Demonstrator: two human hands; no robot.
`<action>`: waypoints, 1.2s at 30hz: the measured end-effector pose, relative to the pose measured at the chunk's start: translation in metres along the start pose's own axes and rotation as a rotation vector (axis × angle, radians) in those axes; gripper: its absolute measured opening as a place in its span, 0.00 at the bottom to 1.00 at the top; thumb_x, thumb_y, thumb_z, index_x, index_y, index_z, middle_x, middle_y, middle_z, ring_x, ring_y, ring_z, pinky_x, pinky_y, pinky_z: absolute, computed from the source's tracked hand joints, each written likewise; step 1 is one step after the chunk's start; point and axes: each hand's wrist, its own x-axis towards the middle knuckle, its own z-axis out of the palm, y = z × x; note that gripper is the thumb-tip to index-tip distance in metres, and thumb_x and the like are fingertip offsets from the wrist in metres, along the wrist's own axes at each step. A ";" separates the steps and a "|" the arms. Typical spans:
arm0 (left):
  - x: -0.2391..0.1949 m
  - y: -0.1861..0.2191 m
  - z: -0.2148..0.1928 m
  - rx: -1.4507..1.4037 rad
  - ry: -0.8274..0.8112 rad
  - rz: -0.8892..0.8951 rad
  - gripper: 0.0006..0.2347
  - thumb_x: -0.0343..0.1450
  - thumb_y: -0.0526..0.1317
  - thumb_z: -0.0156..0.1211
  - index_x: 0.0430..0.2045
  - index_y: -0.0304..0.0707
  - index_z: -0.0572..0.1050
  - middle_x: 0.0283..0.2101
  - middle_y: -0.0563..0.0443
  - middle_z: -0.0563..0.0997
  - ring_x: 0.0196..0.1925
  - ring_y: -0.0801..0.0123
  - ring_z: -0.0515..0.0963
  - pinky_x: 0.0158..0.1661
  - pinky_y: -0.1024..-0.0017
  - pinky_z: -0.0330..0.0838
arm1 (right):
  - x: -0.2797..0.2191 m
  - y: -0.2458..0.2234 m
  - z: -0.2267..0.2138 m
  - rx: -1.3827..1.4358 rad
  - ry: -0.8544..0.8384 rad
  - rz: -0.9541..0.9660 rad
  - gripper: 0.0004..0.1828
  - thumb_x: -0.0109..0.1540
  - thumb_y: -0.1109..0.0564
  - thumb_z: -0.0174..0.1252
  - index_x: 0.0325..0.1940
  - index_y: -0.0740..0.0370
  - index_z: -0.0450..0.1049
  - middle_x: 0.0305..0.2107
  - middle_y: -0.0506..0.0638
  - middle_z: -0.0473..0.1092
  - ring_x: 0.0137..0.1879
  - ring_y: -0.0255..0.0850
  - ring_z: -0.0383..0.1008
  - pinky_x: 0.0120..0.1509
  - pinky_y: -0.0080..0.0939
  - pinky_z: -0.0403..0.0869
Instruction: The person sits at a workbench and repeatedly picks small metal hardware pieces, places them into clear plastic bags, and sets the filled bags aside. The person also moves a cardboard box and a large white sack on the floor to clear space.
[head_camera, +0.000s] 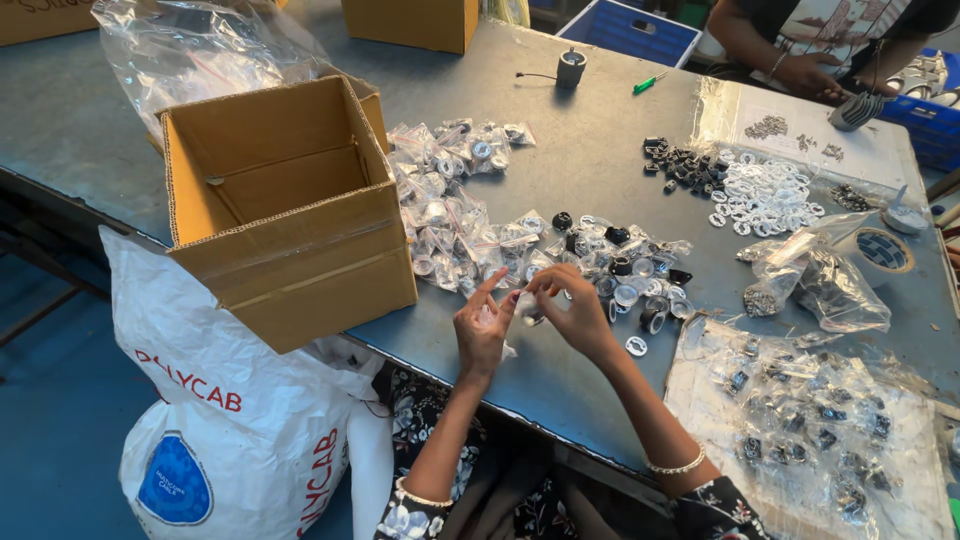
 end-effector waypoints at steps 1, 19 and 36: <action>0.005 0.008 -0.003 0.103 -0.042 0.012 0.11 0.71 0.37 0.66 0.47 0.39 0.81 0.43 0.48 0.86 0.34 0.70 0.80 0.36 0.73 0.75 | -0.002 0.000 0.002 0.048 0.011 0.041 0.07 0.59 0.68 0.62 0.41 0.63 0.77 0.39 0.50 0.76 0.43 0.37 0.72 0.48 0.36 0.73; 0.012 -0.032 -0.013 -0.232 -0.210 -0.579 0.07 0.68 0.36 0.71 0.27 0.30 0.80 0.23 0.56 0.77 0.20 0.82 0.68 0.22 0.80 0.62 | -0.024 0.029 0.021 0.596 -0.188 0.462 0.12 0.68 0.54 0.56 0.47 0.68 0.73 0.34 0.49 0.75 0.37 0.33 0.74 0.38 0.33 0.74; -0.011 -0.043 -0.010 -0.267 -0.202 -0.651 0.07 0.68 0.35 0.69 0.27 0.29 0.78 0.23 0.54 0.79 0.21 0.81 0.71 0.23 0.81 0.64 | -0.029 0.035 0.031 0.701 -0.284 0.547 0.13 0.69 0.54 0.53 0.45 0.69 0.73 0.33 0.52 0.74 0.36 0.34 0.77 0.37 0.35 0.79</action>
